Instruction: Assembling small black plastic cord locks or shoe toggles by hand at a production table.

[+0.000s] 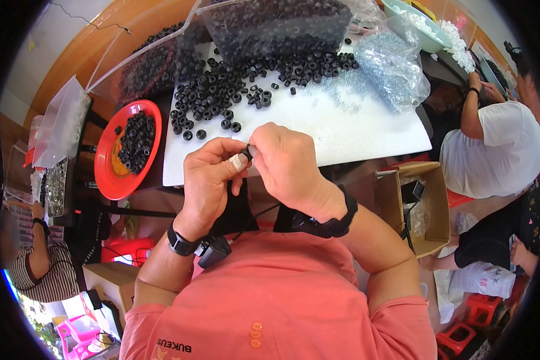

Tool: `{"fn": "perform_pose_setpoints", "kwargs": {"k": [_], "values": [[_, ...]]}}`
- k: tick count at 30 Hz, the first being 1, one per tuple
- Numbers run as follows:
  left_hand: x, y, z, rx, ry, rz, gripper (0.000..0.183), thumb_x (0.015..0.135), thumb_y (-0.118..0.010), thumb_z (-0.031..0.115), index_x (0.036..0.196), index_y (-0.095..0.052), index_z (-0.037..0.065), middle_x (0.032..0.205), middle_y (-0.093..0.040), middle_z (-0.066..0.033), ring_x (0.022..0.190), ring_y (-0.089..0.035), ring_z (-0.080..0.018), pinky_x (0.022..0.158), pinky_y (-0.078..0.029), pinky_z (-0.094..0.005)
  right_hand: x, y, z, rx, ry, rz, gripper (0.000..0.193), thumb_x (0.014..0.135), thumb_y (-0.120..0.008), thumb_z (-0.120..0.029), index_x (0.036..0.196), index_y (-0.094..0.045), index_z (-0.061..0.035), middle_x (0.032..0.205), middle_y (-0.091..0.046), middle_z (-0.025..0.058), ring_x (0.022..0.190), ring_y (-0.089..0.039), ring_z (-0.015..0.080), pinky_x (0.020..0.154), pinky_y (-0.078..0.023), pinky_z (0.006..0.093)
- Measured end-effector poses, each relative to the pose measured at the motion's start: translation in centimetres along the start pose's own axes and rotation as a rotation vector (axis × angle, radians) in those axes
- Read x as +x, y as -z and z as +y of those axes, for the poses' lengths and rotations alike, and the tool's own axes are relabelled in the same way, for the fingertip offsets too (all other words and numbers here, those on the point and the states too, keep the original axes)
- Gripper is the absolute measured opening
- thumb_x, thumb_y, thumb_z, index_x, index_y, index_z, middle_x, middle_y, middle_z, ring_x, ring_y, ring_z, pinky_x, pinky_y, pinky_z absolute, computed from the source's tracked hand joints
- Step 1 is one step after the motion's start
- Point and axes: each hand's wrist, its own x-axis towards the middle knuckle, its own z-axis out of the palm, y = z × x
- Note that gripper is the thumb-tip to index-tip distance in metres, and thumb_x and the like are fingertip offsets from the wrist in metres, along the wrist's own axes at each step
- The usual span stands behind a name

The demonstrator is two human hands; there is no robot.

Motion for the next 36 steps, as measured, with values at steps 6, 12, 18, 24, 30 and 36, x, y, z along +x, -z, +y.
{"fn": "perform_pose_setpoints", "kwargs": {"k": [6,12,18,24,30,36], "values": [[0.0,0.1,-0.1,-0.018,0.000,-0.017,0.013,0.091,-0.066,0.000,0.103,-0.067,-0.003,0.081,-0.066,-0.0056,0.054,-0.052,-0.0069,0.044,-0.038,-0.0201,0.5,0.6,-0.2,-0.111,0.122,-0.025,0.018,0.071,-0.065,0.000,0.082,-0.052,-0.0043,0.071,-0.054,0.0115,0.062,-0.057,0.0340,0.055,-0.044,0.0432],[-0.1,0.0,0.0,-0.006,0.005,0.009,0.012,0.091,-0.064,-0.002,0.102,-0.067,-0.005,0.084,-0.068,-0.0073,0.060,-0.057,-0.0089,0.044,-0.041,-0.0207,0.4,0.3,-0.7,-0.266,0.214,-0.006,0.022,0.069,-0.068,-0.004,0.077,-0.048,-0.0046,0.071,-0.053,0.0108,0.063,-0.056,0.0316,0.056,-0.044,0.0427],[-0.1,0.0,0.2,-0.032,-0.012,-0.017,0.013,0.091,-0.064,-0.002,0.104,-0.067,-0.006,0.086,-0.070,-0.0092,0.067,-0.063,-0.0136,0.058,-0.051,-0.0248,0.3,0.3,-1.5,-0.205,0.167,-0.002,0.025,0.068,-0.071,-0.010,0.078,-0.048,-0.0059,0.071,-0.052,0.0101,0.061,-0.055,0.0295,0.054,-0.043,0.0413],[-0.3,-0.4,0.5,-0.009,-0.038,-0.023,0.015,0.093,-0.064,0.002,0.104,-0.068,-0.006,0.084,-0.070,-0.0092,0.064,-0.063,-0.0126,0.058,-0.051,-0.0249,0.3,-0.6,-0.7,-0.292,0.159,0.099,0.027,0.066,-0.072,-0.010,0.079,-0.048,-0.0064,0.069,-0.052,0.0084,0.056,-0.054,0.0284,0.051,-0.042,0.0410],[-0.3,0.3,1.9,0.203,0.040,-0.168,0.017,0.097,-0.060,0.006,0.101,-0.069,-0.007,0.075,-0.068,-0.0102,0.056,-0.059,-0.0115,0.044,-0.043,-0.0218,1.0,0.6,-0.8,-0.224,0.240,0.028,0.028,0.065,-0.073,-0.011,0.077,-0.048,-0.0074,0.066,-0.052,0.0082,0.056,-0.056,0.0283,0.050,-0.044,0.0396],[-0.9,1.2,2.4,0.067,0.107,-0.153,0.014,0.095,-0.065,0.009,0.094,-0.071,-0.004,0.072,-0.067,-0.0063,0.055,-0.056,-0.0069,0.043,-0.036,-0.0200,0.4,-1.4,-1.6,-0.138,0.229,0.119,0.029,0.063,-0.073,-0.012,0.075,-0.047,-0.0081,0.063,-0.053,0.0082,0.053,-0.057,0.0288,0.048,-0.044,0.0407]]}}
